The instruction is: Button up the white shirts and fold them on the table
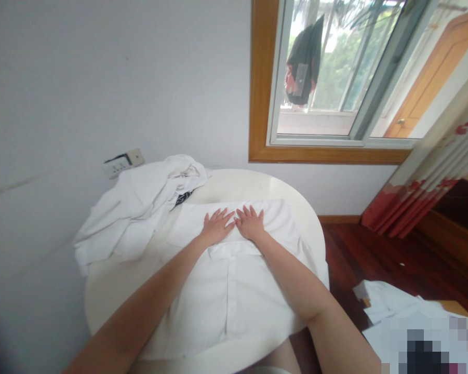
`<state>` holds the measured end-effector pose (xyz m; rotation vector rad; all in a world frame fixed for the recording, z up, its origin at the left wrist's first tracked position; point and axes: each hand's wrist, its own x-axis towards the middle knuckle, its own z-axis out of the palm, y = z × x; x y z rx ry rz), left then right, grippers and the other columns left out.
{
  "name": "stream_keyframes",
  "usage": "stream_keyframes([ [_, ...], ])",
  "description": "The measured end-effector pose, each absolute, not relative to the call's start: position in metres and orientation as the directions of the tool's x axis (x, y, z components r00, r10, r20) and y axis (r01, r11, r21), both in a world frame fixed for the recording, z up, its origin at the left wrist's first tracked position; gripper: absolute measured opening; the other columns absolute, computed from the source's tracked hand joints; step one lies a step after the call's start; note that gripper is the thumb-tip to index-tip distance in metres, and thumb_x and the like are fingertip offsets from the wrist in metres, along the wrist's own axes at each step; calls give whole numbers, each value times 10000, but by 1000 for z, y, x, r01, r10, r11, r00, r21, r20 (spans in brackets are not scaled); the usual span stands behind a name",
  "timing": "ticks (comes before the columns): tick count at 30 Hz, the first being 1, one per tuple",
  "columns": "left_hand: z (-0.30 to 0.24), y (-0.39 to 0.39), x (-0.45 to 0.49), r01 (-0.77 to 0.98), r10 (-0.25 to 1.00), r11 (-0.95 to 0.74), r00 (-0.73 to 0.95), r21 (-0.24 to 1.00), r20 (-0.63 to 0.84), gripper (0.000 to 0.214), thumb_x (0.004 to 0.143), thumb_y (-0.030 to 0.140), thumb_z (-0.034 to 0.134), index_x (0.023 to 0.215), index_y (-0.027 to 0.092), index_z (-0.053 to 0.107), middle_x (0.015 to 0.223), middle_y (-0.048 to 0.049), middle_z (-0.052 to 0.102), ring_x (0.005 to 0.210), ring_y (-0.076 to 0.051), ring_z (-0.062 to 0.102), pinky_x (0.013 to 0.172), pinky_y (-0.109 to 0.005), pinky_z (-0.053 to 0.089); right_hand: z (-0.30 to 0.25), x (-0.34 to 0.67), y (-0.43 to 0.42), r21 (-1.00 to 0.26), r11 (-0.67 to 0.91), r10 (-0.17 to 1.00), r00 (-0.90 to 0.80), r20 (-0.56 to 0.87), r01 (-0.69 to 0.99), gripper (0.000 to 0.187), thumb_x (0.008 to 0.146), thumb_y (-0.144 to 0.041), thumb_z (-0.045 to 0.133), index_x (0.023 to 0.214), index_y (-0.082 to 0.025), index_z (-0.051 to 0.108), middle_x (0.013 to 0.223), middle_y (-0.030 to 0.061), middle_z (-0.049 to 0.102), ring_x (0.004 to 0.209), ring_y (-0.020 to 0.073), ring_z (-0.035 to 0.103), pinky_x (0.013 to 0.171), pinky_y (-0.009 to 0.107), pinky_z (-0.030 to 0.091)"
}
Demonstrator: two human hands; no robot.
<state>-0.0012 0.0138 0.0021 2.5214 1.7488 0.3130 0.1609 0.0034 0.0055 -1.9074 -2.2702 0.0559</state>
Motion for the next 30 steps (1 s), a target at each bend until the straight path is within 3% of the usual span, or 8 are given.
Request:
stream_keyframes([
  [13,-1,14,-1,917,927,-366,343,159,153,540,910,561,257,1412,385,348,1527,-10,287,1413,-260,210,1103,-622,107,0,162,7,-132,179,978,-162,130,975,578,948,-543,125,1466,-326,260,1549,9,218,1422,258,137,1086,610,93],
  [19,-4,39,-29,961,961,-247,226,127,158,585,900,612,216,1418,372,343,1528,-8,283,1412,-280,206,1087,-648,113,6,190,25,-132,35,997,-26,72,991,627,931,-603,97,1468,-317,249,1563,24,167,1427,260,102,1068,649,68],
  [30,-9,81,-83,971,946,-236,218,47,240,595,909,580,254,1398,282,418,1496,-67,350,1378,-270,299,1121,-514,192,6,199,58,-127,-89,994,97,57,988,644,925,-604,97,1481,-303,219,1568,37,141,1426,273,87,1069,643,66],
])
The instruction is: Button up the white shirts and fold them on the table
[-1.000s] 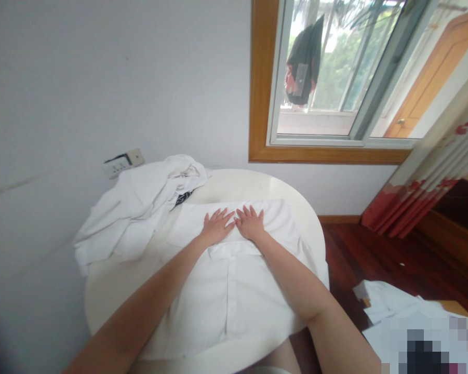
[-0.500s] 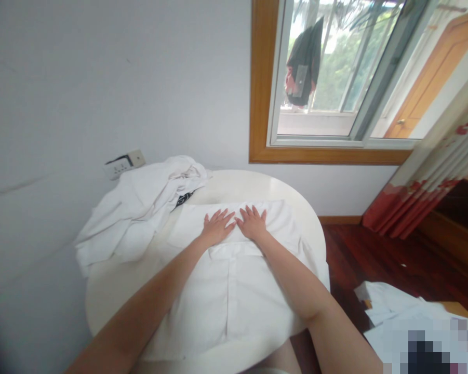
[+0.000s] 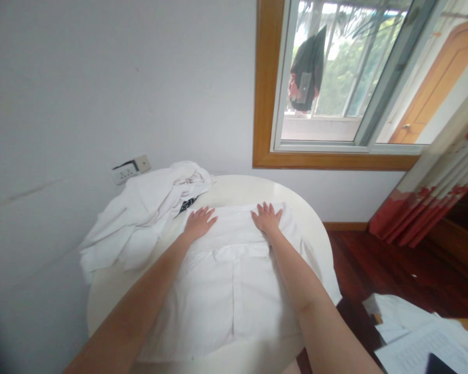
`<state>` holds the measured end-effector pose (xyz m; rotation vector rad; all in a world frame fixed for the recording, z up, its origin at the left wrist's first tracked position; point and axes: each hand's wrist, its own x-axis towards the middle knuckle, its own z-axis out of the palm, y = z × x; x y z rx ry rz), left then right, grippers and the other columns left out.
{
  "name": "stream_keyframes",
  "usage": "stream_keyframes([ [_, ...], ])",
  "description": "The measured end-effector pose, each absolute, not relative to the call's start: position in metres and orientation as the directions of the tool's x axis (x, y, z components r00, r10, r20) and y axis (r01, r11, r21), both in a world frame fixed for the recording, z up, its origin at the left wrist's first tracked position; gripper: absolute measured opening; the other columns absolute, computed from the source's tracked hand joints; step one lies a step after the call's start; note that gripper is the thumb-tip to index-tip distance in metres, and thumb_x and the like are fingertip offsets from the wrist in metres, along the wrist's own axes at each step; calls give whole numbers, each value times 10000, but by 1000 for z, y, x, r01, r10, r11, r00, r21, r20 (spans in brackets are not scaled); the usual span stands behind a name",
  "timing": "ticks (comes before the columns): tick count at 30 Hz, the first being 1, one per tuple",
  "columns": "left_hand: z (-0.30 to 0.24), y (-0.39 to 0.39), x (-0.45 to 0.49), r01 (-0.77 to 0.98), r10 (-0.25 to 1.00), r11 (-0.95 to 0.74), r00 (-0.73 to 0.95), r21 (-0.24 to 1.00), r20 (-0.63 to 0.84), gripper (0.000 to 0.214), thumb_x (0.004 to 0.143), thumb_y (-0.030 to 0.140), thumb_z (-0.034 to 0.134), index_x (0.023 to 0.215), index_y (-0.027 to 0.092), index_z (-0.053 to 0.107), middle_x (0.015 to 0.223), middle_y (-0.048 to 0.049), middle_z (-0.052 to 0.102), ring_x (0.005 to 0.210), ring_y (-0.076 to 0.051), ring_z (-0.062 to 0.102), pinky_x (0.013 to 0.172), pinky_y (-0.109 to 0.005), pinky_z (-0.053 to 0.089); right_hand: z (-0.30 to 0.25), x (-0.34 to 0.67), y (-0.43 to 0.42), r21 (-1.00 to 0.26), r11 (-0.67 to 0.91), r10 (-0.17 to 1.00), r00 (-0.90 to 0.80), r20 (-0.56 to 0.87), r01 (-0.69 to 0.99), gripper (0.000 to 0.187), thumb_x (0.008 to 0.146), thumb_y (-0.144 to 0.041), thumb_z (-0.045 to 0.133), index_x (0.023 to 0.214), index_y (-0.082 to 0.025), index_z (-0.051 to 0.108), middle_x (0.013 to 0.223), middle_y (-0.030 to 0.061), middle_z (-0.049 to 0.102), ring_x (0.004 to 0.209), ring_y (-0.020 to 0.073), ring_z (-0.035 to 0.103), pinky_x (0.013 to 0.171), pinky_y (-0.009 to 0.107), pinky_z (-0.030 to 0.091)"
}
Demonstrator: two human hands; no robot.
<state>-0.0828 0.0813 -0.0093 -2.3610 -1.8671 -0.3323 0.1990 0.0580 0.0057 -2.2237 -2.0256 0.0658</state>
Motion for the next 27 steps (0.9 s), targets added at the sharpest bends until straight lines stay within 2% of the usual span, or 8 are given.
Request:
stream_keyframes([
  [7,-8,98,-82,966,943,-250,226,70,243,600,905,583,266,1392,275,430,1487,-75,364,1377,-275,303,1123,-509,192,4,199,73,-148,-107,991,118,70,983,664,922,-600,131,1482,-261,236,1564,47,152,1425,276,101,1071,644,54],
  [15,-8,108,-82,965,939,-251,223,79,260,593,903,580,272,1392,283,431,1484,-72,371,1374,-273,306,1126,-508,184,-2,196,86,-140,-183,972,201,121,973,723,929,-553,142,1480,-94,229,1546,146,178,1424,270,104,1102,570,67],
  [19,-9,112,-83,965,940,-249,221,81,260,589,900,580,279,1392,293,431,1484,-64,371,1375,-270,305,1131,-498,181,-4,196,90,-152,-214,957,239,167,965,688,933,-521,151,1463,-101,283,1535,150,219,1417,292,122,1091,599,51],
  [27,-10,119,-82,967,943,-239,209,90,257,583,899,574,293,1392,294,431,1484,-63,369,1376,-274,304,1130,-508,183,-5,196,100,-174,-240,949,268,165,955,678,928,-505,160,1459,-103,291,1530,159,229,1414,295,128,1078,621,17],
])
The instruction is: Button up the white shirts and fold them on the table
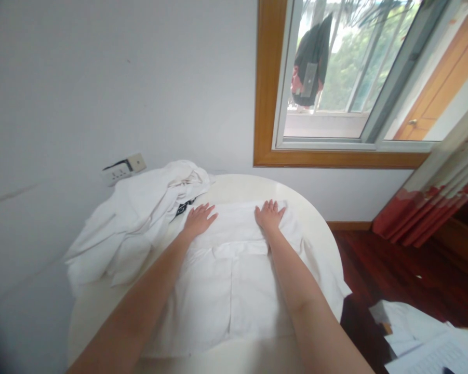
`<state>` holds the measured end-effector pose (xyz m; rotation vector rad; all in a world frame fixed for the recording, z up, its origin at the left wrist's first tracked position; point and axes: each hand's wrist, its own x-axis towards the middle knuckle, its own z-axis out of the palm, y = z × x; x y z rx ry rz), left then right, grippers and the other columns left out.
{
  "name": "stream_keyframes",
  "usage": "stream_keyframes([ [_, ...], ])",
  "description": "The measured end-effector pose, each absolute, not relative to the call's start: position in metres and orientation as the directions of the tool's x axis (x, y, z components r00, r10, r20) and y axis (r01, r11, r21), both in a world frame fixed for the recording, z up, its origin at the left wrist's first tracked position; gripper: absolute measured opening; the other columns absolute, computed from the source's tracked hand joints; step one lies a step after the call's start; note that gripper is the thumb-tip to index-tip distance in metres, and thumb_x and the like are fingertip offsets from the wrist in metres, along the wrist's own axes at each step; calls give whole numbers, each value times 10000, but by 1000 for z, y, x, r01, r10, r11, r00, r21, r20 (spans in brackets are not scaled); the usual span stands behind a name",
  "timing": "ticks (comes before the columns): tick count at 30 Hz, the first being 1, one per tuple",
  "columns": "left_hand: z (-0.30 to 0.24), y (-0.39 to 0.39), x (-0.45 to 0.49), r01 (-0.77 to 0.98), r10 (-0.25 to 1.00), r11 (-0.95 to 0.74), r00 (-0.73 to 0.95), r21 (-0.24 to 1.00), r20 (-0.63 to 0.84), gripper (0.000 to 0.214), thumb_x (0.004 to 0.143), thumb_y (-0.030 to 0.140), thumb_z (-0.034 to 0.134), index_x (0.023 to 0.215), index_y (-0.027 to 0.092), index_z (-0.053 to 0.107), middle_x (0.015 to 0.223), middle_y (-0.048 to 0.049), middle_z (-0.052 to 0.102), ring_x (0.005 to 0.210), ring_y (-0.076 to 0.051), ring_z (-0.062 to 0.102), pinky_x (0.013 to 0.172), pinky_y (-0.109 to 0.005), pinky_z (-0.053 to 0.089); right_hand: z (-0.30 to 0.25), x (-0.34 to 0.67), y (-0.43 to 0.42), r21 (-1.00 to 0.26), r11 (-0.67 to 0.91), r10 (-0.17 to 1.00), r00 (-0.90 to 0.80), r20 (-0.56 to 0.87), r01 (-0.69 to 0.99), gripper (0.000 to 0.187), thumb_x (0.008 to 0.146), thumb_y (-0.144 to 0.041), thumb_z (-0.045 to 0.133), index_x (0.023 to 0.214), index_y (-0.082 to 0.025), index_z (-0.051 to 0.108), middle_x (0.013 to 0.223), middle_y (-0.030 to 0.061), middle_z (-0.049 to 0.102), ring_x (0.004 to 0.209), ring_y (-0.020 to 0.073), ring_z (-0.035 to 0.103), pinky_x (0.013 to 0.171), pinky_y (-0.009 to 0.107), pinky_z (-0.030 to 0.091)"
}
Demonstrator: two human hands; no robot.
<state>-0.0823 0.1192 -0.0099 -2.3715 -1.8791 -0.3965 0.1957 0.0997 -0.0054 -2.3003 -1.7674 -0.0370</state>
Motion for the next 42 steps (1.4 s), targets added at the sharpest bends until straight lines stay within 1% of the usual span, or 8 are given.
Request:
stream_keyframes([
  [4,-9,121,-82,968,943,-239,211,82,258,584,902,574,289,1394,290,426,1485,-61,369,1375,-265,307,1128,-507,186,-7,195,103,-190,-254,937,290,195,948,703,924,-511,185,1445,-54,303,1516,203,237,1410,297,150,1083,611,15],
  [8,-10,122,-82,968,941,-241,214,76,263,577,904,566,298,1392,288,428,1481,-64,376,1373,-262,310,1128,-504,184,-9,195,105,-188,-273,930,309,201,944,705,918,-527,225,1444,-65,311,1510,225,236,1408,307,156,1084,605,15],
  [12,-11,124,-82,970,942,-233,207,71,266,574,902,567,303,1391,292,429,1483,-60,372,1372,-261,310,1128,-503,183,-8,196,107,-187,-269,929,305,208,945,696,914,-535,228,1445,-95,322,1513,213,239,1406,321,157,1075,621,9],
  [15,-11,125,-82,968,935,-243,217,63,279,572,904,568,299,1382,286,442,1474,-65,387,1365,-261,324,1124,-499,197,-7,197,109,-188,-268,938,300,171,945,700,914,-540,214,1453,-104,306,1521,201,224,1408,326,147,1069,631,13],
  [17,-11,125,-83,967,931,-250,223,58,288,568,906,562,301,1375,279,452,1467,-70,398,1359,-262,333,1120,-495,207,-7,197,110,-186,-271,943,299,148,945,702,914,-543,207,1460,-110,291,1528,193,208,1411,324,138,1071,627,22],
  [20,-10,124,-83,967,931,-250,224,57,288,565,905,558,308,1372,277,457,1465,-70,401,1356,-264,337,1117,-485,220,-6,197,110,-188,-269,943,299,150,945,704,912,-551,208,1462,-119,289,1532,183,204,1411,318,139,1077,615,37],
  [35,-9,133,-83,963,927,-267,244,46,284,570,911,552,295,1374,261,455,1466,-76,401,1352,-266,341,1116,-476,220,-8,198,116,-180,-263,944,291,157,948,706,914,-552,187,1462,-118,289,1530,183,213,1410,318,141,1073,614,51],
  [42,-8,140,-84,965,929,-258,238,35,285,555,910,554,301,1370,285,454,1463,-58,408,1349,-251,347,1115,-456,230,-6,198,123,-170,-265,945,291,149,949,704,917,-551,191,1460,-115,293,1528,185,214,1410,319,144,1073,618,55],
])
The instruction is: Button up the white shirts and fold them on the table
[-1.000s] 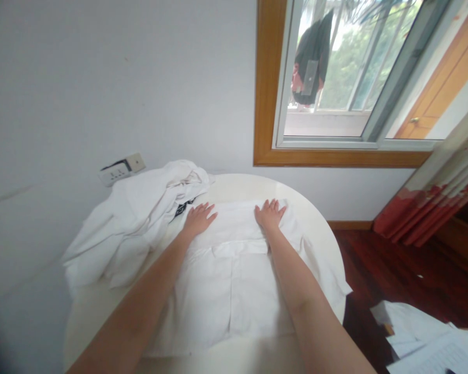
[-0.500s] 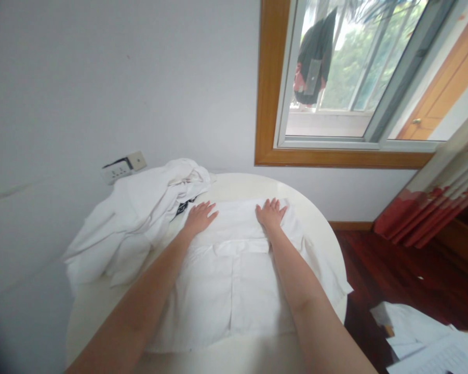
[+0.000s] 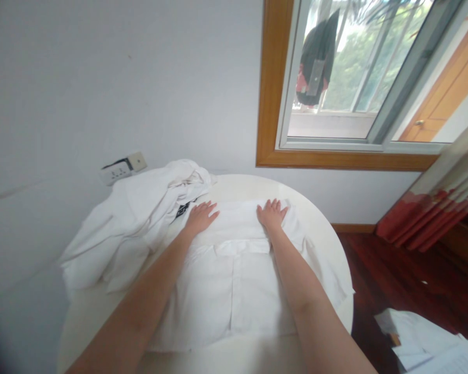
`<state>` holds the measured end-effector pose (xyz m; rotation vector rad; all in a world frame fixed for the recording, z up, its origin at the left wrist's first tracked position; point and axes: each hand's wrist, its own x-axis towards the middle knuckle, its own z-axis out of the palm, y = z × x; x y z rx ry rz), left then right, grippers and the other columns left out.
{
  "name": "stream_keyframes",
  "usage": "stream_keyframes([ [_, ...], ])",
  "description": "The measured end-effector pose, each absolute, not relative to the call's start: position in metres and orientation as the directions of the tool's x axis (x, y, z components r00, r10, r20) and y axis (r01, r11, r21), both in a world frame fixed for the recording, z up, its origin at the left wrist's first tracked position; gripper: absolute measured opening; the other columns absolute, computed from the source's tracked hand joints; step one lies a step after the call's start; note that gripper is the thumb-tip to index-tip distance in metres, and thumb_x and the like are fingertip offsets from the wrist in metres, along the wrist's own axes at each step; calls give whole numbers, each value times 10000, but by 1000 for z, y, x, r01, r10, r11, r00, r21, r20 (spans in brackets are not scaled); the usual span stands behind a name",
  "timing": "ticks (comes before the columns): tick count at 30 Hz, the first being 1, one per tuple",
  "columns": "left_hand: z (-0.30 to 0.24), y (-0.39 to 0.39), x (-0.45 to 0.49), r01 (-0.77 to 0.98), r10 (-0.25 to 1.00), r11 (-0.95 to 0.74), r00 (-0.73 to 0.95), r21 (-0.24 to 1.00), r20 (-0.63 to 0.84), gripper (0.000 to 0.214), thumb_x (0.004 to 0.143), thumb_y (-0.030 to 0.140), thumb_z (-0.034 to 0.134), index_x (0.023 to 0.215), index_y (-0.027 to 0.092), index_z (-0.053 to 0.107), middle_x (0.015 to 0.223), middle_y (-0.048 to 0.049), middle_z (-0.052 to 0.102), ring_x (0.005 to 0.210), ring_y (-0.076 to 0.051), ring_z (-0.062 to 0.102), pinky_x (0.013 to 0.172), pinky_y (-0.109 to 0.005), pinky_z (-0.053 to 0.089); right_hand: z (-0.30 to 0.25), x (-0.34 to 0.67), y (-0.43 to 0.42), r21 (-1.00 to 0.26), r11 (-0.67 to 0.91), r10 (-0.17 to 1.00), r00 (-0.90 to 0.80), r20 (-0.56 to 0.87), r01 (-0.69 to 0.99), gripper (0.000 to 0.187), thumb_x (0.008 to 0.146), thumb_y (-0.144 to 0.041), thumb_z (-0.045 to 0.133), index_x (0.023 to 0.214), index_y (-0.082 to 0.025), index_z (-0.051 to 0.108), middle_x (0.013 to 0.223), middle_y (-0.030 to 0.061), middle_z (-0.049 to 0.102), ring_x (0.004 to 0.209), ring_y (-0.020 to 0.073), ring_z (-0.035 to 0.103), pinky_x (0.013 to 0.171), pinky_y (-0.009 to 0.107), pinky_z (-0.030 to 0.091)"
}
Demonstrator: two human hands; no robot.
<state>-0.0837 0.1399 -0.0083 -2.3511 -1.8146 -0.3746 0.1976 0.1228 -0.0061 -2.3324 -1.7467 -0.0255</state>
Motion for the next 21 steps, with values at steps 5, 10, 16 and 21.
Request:
stream_keyframes([
  [5,-9,148,-84,965,928,-260,239,38,287,562,911,557,296,1369,273,455,1462,-65,410,1351,-250,341,1114,-457,230,-5,197,130,-185,-263,944,292,154,947,701,917,-553,207,1455,-116,306,1526,183,223,1409,319,151,1080,611,63],
  [10,-10,156,-85,965,927,-256,230,52,296,551,908,553,315,1361,277,466,1458,-64,415,1344,-255,352,1113,-460,234,-7,197,140,-193,-256,945,288,159,947,698,915,-547,216,1455,-115,306,1526,180,227,1407,319,159,1080,606,73],
  [16,-8,159,-84,965,924,-253,220,68,314,491,916,481,351,1323,257,508,1425,-64,460,1320,-235,387,1111,-436,254,-8,198,145,-189,-240,946,273,173,952,703,918,-546,185,1460,-112,291,1526,187,222,1409,322,148,1073,614,63],
  [21,-6,157,-85,958,911,-275,233,81,340,407,921,341,373,1254,225,576,1352,-58,540,1268,-198,453,1090,-355,308,-7,201,140,-176,-213,956,242,166,961,684,927,-553,177,1455,-137,305,1522,176,242,1404,317,169,1071,606,88],
])
